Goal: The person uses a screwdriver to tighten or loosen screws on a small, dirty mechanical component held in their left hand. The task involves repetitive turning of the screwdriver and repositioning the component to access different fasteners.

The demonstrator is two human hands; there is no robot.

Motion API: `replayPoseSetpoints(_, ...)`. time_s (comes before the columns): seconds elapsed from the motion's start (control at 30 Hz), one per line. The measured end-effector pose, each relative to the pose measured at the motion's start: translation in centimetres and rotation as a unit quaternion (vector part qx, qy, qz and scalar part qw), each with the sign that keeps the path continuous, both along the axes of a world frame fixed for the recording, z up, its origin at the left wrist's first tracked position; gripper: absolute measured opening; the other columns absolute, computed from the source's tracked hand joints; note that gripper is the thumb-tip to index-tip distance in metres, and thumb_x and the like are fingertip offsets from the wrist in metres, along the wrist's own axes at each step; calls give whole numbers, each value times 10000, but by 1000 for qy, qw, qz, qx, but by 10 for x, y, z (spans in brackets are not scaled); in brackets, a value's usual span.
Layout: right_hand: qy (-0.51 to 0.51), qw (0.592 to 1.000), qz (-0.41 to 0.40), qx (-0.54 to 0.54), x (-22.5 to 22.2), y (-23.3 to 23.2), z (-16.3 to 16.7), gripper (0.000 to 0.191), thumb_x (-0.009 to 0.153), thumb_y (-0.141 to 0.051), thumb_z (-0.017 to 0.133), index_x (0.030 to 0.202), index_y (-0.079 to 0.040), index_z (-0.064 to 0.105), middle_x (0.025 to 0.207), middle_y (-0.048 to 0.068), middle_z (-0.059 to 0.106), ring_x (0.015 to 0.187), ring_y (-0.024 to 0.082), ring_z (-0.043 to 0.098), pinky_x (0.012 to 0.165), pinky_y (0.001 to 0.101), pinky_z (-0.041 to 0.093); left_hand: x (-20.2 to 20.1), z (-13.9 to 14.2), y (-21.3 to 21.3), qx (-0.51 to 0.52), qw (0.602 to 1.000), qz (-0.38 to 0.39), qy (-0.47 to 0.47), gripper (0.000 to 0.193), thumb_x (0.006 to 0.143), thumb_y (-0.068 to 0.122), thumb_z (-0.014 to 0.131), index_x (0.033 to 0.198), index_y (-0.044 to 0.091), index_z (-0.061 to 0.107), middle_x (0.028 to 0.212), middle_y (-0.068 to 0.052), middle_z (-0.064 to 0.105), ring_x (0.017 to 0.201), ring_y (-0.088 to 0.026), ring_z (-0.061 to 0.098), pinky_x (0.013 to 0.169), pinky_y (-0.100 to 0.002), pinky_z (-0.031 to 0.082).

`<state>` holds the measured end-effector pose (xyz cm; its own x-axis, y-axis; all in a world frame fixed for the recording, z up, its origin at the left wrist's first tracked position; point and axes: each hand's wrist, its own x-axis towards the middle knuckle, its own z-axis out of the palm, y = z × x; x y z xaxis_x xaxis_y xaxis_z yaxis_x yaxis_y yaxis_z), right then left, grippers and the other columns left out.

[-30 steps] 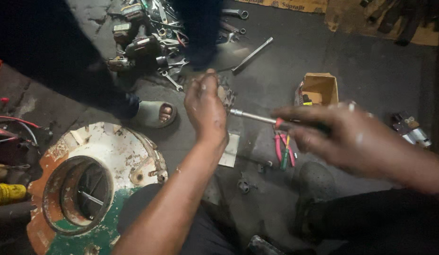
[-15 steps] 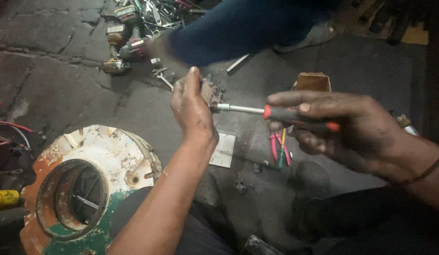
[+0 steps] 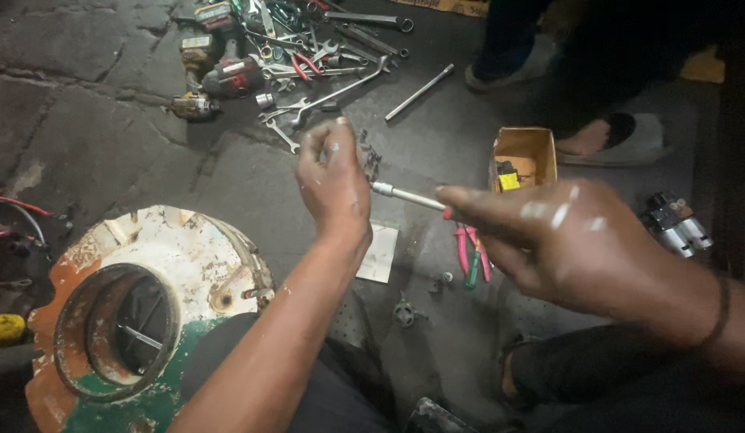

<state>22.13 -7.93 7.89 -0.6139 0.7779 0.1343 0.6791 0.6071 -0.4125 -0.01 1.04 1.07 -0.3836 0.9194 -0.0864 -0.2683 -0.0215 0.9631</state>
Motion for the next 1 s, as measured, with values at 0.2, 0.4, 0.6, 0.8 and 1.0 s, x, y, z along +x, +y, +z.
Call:
replayPoseSetpoints(0.2,-18,994,-15,110,-6,1,18,461,945,-223,642,1381,-73,621,948,14,768,699,56,720,518,226,542,-2,-7,3,-72,996,4,52,210,907,276,649,950,71,648,721,21,564,620,-82,514,556,-280,421)
replayPoseSetpoints(0.4,428,759,-217,-440,0,10,9,445,946,-237,611,1301,22,679,913,25,762,630,38,639,417,196,429,-8,-14,9,-2,999,17,-29,194,939,255,665,949,62,647,870,-3,602,800,-103,554,704,-282,460)
replayPoseSetpoints(0.6,456,658,-94,-592,-1,13,0,421,1027,-220,644,1361,35,666,664,30,624,422,49,449,351,225,365,-10,-12,6,30,998,25,-39,161,949,248,661,938,91,628,866,11,603,760,-73,540,662,-251,454)
replayPoseSetpoints(0.8,177,943,-50,-278,-14,7,2,498,975,-260,629,1466,-192,577,753,-65,728,542,33,649,482,204,569,-14,-13,5,15,999,33,-9,172,940,259,657,922,87,653,814,26,592,710,-62,530,624,-234,440)
replayPoseSetpoints(1.0,-305,951,-48,17,-24,-3,9,632,962,-251,633,1553,-370,444,893,1,717,596,124,638,453,308,532,-12,-13,3,-80,996,25,18,172,894,278,661,914,107,648,759,20,582,660,-91,527,591,-271,415)
